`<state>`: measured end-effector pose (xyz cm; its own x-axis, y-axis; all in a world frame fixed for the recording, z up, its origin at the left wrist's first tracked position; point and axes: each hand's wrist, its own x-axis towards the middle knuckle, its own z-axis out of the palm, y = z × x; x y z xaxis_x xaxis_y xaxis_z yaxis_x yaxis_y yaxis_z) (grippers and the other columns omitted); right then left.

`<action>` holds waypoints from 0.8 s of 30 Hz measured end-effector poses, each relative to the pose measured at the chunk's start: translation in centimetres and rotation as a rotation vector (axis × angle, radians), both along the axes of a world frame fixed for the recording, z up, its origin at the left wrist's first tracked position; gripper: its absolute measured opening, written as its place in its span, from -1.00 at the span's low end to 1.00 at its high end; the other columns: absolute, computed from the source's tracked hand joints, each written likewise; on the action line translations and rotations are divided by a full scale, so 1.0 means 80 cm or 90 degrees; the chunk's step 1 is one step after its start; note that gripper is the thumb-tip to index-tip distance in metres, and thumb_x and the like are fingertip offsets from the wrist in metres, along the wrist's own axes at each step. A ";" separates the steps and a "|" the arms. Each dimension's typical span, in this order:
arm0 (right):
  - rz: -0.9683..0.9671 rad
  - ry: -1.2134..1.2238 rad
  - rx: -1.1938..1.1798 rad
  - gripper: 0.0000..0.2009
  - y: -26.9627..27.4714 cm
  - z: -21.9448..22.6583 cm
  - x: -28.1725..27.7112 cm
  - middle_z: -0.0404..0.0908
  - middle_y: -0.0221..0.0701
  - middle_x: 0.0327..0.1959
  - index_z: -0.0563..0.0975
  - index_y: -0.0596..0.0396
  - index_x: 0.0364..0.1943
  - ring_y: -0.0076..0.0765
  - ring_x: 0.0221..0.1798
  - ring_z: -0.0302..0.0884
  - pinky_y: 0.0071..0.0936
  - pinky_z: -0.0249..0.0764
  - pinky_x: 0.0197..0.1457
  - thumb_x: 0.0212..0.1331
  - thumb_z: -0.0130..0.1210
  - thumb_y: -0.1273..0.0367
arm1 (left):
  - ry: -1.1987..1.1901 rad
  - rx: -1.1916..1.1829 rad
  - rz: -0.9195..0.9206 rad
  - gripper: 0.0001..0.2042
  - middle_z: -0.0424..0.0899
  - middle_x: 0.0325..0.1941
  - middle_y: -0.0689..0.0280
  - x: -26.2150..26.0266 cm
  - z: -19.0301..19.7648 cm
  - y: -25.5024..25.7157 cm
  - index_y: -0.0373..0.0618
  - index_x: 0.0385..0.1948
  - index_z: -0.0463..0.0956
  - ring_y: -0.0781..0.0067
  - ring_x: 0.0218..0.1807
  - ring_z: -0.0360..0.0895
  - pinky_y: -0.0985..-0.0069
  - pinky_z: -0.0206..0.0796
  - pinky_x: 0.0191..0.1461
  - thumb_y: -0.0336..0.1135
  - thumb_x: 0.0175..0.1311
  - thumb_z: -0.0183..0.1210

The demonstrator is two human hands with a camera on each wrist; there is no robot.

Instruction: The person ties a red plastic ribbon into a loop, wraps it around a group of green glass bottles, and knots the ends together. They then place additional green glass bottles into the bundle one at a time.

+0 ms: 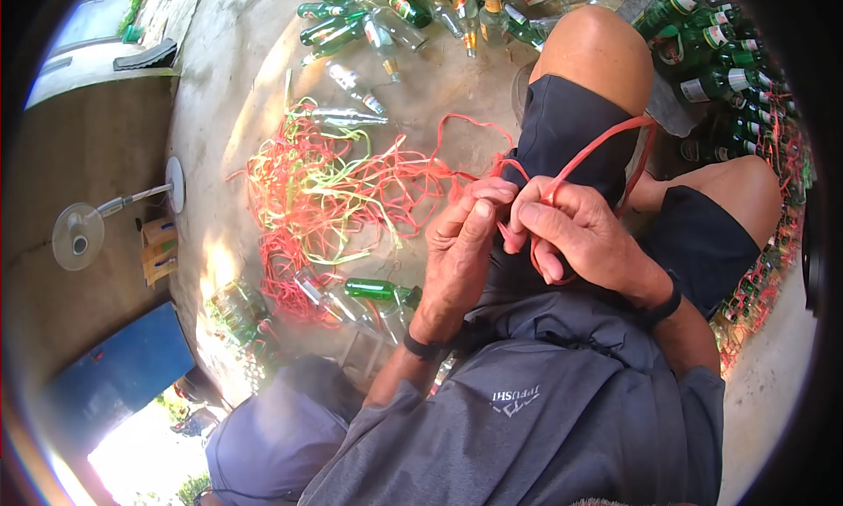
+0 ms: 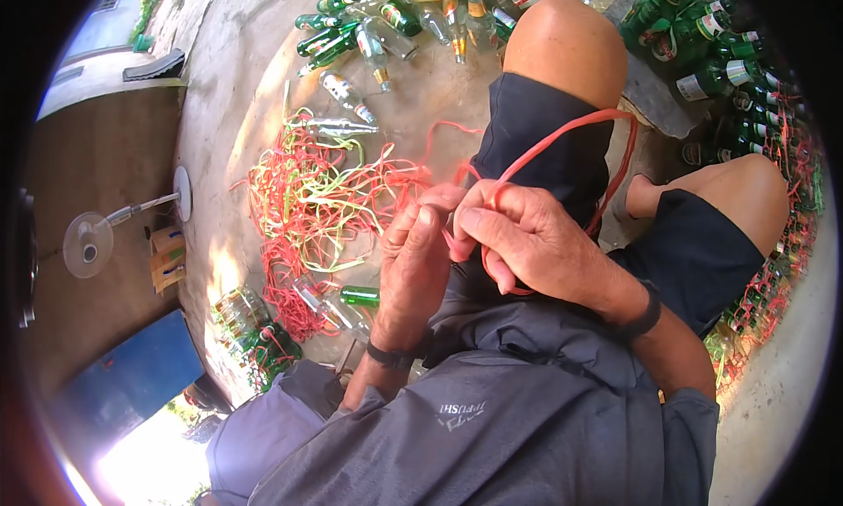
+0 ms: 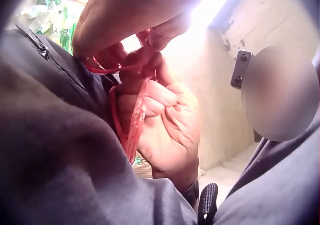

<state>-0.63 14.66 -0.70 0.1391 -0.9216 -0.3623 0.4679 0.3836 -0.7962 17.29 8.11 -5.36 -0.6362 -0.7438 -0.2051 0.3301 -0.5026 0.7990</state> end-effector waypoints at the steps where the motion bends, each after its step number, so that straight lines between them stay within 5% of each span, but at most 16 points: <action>1: -0.009 -0.006 -0.006 -0.78 0.000 -0.001 -0.002 0.61 -0.41 -0.34 0.50 0.17 -0.22 -0.75 -0.60 0.38 -0.74 0.31 -0.51 0.54 -0.10 0.33 | 0.000 -0.026 -0.006 -0.76 0.55 0.16 0.27 0.001 -0.001 0.000 -0.26 0.01 0.60 0.50 0.09 0.50 0.51 0.36 0.17 -0.31 0.56 0.05; 10: 0.020 0.077 -0.023 -0.74 0.006 -0.004 0.006 0.37 -0.64 -0.65 0.59 0.17 -0.27 -0.77 -0.60 0.26 -0.68 0.16 -0.53 0.52 -0.01 0.30 | -0.033 -0.072 -0.006 -0.74 0.61 0.09 0.23 -0.004 0.003 0.001 -0.28 0.05 0.58 0.45 0.10 0.55 0.41 0.37 0.26 -0.30 0.56 0.05; 19: -0.018 0.306 -0.083 -0.74 0.002 0.039 -0.042 0.43 -0.62 -0.58 0.62 0.21 -0.31 -0.78 -0.46 0.28 -0.68 0.21 -0.39 0.49 0.02 0.33 | -0.030 0.035 0.080 -0.73 0.67 -0.11 0.25 0.006 0.006 -0.010 -0.26 0.09 0.54 0.49 -0.09 0.62 0.46 0.50 0.07 -0.30 0.52 0.11; 24: -0.013 0.306 -0.054 -0.71 0.008 0.047 -0.059 0.35 -0.66 -0.62 0.62 0.20 -0.32 -0.79 -0.52 0.20 -0.64 0.11 -0.47 0.50 0.01 0.29 | -0.255 -0.241 0.150 -0.71 0.62 -0.08 0.32 0.002 0.002 -0.023 -0.23 0.08 0.52 0.64 -0.27 0.53 0.58 0.43 -0.08 -0.49 0.34 0.25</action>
<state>-5.32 15.27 3.09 -0.0436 -0.9514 -0.3050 0.0462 0.3031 -0.9519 17.42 6.29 -5.17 -0.3741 -0.9233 -0.0873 0.0346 -0.1079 0.9936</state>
